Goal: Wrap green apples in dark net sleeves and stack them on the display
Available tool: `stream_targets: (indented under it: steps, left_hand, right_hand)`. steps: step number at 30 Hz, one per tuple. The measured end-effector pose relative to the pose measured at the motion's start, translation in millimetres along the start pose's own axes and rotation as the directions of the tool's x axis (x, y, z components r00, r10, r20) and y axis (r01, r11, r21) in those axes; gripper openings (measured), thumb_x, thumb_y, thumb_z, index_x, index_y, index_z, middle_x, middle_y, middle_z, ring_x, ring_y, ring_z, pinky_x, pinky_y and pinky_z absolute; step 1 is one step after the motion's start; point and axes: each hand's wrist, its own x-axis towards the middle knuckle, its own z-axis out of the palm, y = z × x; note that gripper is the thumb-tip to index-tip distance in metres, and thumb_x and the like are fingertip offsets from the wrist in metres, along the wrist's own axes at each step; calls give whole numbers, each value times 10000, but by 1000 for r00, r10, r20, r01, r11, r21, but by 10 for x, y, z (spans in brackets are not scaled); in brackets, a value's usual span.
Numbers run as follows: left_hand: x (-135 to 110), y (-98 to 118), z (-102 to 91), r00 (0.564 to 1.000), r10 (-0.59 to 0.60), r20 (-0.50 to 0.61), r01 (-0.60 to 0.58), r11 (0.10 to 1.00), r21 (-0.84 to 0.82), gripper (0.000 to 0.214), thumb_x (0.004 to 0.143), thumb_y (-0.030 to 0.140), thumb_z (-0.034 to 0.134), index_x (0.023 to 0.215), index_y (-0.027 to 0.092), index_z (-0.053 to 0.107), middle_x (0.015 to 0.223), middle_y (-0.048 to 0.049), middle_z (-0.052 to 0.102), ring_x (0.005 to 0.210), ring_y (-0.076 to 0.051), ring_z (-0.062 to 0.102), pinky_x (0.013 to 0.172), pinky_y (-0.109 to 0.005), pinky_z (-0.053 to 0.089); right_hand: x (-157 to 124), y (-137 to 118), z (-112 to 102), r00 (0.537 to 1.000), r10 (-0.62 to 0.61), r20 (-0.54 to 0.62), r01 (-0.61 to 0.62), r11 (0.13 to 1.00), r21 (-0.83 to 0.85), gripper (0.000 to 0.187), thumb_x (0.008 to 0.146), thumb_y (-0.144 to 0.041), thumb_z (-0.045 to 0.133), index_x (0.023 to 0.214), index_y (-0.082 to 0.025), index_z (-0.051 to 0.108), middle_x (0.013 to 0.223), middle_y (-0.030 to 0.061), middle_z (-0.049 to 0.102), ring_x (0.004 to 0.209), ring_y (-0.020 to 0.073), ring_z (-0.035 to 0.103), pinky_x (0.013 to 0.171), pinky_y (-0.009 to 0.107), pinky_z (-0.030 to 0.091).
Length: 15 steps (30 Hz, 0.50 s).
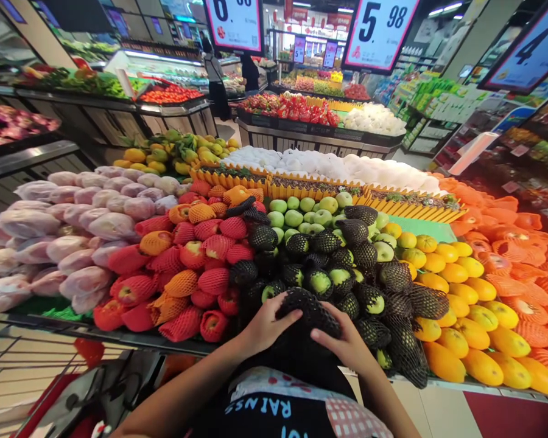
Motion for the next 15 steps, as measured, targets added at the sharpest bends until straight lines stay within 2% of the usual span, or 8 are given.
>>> stream_targets:
  steps: [3, 6, 9, 11, 13, 15]
  left_hand:
    - [37, -64, 23, 998, -39, -47, 37, 998, -44, 451, 854, 499, 658, 1172, 209, 521, 1116, -81, 666, 1043, -228, 637, 896, -362, 519]
    - [37, -93, -16, 995, -28, -92, 22, 997, -71, 517, 812, 500, 706, 1175, 239, 447, 1141, -76, 610, 988, -192, 629, 857, -336, 518]
    - [4, -93, -20, 999, -37, -18, 34, 993, -116, 573, 762, 439, 774, 1167, 253, 413, 1151, -62, 601, 901, -155, 637, 830, -322, 525]
    - [-3, -96, -7, 998, -58, 35, 63, 986, -158, 551, 769, 395, 778, 1159, 251, 416, 1105, -49, 638, 917, -163, 652, 856, -334, 524]
    - [9, -111, 7, 996, -83, 27, 87, 977, -193, 484, 790, 397, 757, 1127, 245, 444, 1034, -36, 674, 949, -182, 659, 897, -356, 514]
    - [25, -139, 24, 993, -114, 4, 112, 969, -221, 437, 787, 439, 753, 1078, 238, 496, 991, -32, 689, 959, -198, 655, 911, -367, 506]
  right_hand:
    - [127, -65, 21, 993, 113, -19, -112, 991, 77, 308, 796, -491, 753, 969, -236, 757, 812, 15, 741, 720, 203, 675, 653, 312, 587]
    - [205, -106, -1, 973, 219, -68, -205, 965, 164, 302, 796, -478, 758, 927, -206, 745, 804, 14, 725, 721, 187, 650, 653, 291, 568]
    - [214, -100, -51, 962, 265, -67, -248, 948, 200, 313, 785, -485, 770, 915, -203, 732, 849, 21, 734, 766, 193, 657, 712, 304, 562]
    - [195, -68, -85, 958, 279, -66, -258, 939, 227, 375, 756, -531, 783, 944, -211, 727, 887, 32, 748, 788, 207, 672, 730, 320, 565]
    - [172, -32, -114, 962, 272, -34, -251, 923, 292, 522, 769, -684, 686, 991, -213, 730, 904, 61, 759, 784, 229, 693, 701, 346, 578]
    - [148, -15, -127, 965, 261, 20, -250, 898, 361, 714, 849, -811, 406, 983, -195, 743, 850, 96, 761, 731, 244, 708, 636, 367, 586]
